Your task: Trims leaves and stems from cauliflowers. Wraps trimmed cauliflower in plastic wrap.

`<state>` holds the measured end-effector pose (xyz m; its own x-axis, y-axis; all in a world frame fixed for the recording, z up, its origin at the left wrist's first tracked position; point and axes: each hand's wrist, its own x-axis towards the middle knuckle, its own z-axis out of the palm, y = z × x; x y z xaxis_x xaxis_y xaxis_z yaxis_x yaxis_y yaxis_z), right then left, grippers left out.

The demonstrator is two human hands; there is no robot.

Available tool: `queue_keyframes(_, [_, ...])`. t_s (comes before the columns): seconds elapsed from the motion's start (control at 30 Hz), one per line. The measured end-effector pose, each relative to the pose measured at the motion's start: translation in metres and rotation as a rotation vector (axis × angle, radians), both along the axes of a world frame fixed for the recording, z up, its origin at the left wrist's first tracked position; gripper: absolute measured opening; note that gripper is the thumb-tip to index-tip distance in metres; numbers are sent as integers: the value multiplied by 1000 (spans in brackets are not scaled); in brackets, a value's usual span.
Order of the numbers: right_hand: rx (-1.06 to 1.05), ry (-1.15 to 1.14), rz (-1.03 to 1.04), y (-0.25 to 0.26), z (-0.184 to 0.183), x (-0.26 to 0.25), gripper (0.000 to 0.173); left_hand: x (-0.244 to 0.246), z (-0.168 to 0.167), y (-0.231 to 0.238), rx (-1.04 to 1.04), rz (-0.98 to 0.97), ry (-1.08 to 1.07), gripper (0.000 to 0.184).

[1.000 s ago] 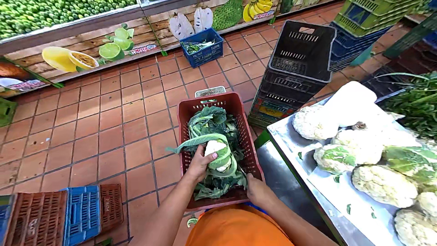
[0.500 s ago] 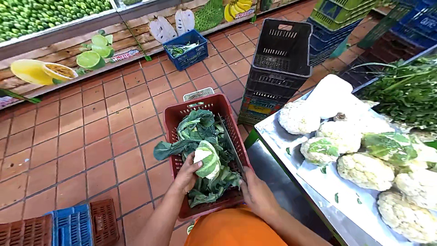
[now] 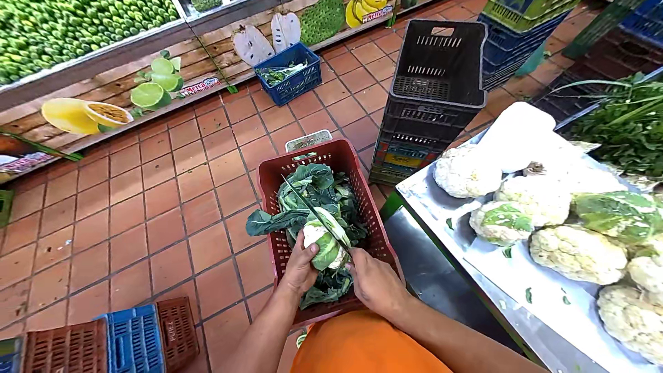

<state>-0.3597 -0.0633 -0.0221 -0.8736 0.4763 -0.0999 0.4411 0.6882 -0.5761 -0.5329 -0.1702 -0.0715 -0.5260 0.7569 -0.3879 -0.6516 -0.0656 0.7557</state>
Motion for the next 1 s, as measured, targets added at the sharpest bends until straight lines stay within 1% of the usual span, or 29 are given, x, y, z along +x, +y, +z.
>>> queue_keyframes(0.13, [19, -74, 43, 1, 0, -4, 24, 7, -6, -3, -3, 51, 8, 110])
queue_keyframes(0.2, [-21, -153, 57, 2, 0, -7, 22, 5, -11, -7, -5, 48, 26, 110])
queue_keyframes(0.27, [-109, -273, 60, 7, 0, -11, 24, 5, -13, -12, -18, -8, 69, 114])
queue_keyframes(0.3, [-154, -319, 43, 12, -5, -12, 31, 7, -10, -14, -11, -63, 99, 116])
queue_keyframes(0.37, [-225, -353, 5, 18, -25, -4, 45, 17, 5, -12, 95, -181, 130, 109])
queue_keyframes(0.4, [-242, -358, -4, 16, -36, 5, 47, 21, 14, -8, 164, -226, 127, 104])
queue_keyframes(0.47, [-244, -360, -27, 11, -50, 17, 46, 22, 26, 1, 271, -241, 102, 96])
queue_keyframes(0.5, [-275, -398, -66, 13, -50, 16, 49, 17, 27, 1, 300, -224, 92, 94])
queue_keyframes(0.53, [-307, -432, -117, 20, -47, 13, 48, 11, 26, -2, 315, -205, 86, 93])
queue_keyframes(0.6, [-373, -459, -182, 34, -41, 13, 39, -5, 18, -14, 315, -174, 60, 92])
queue_keyframes(0.67, [-384, -392, -256, 33, -33, 19, 32, -16, 11, -26, 299, -157, 46, 91])
queue_keyframes(0.73, [-335, -208, -304, 23, -21, 22, 30, -21, 7, -31, 258, -110, 37, 92])
queue_keyframes(0.8, [-218, 29, -226, 8, -4, 22, 34, -21, 2, -32, 225, -65, 22, 93])
queue_keyframes(0.83, [-141, 141, -149, 1, 6, 18, 35, -21, 0, -31, 223, -51, 18, 92])
queue_keyframes(0.87, [-83, 198, -69, -4, 15, 14, 34, -19, -2, -30, 227, -39, 9, 92])
queue_keyframes(0.93, [-15, 191, 30, -12, 25, 4, 30, -15, -3, -27, 246, -35, -2, 91])
queue_keyframes(1.0, [3, 150, 44, -16, 22, -1, 28, -10, -2, -24, 273, -23, -11, 89])
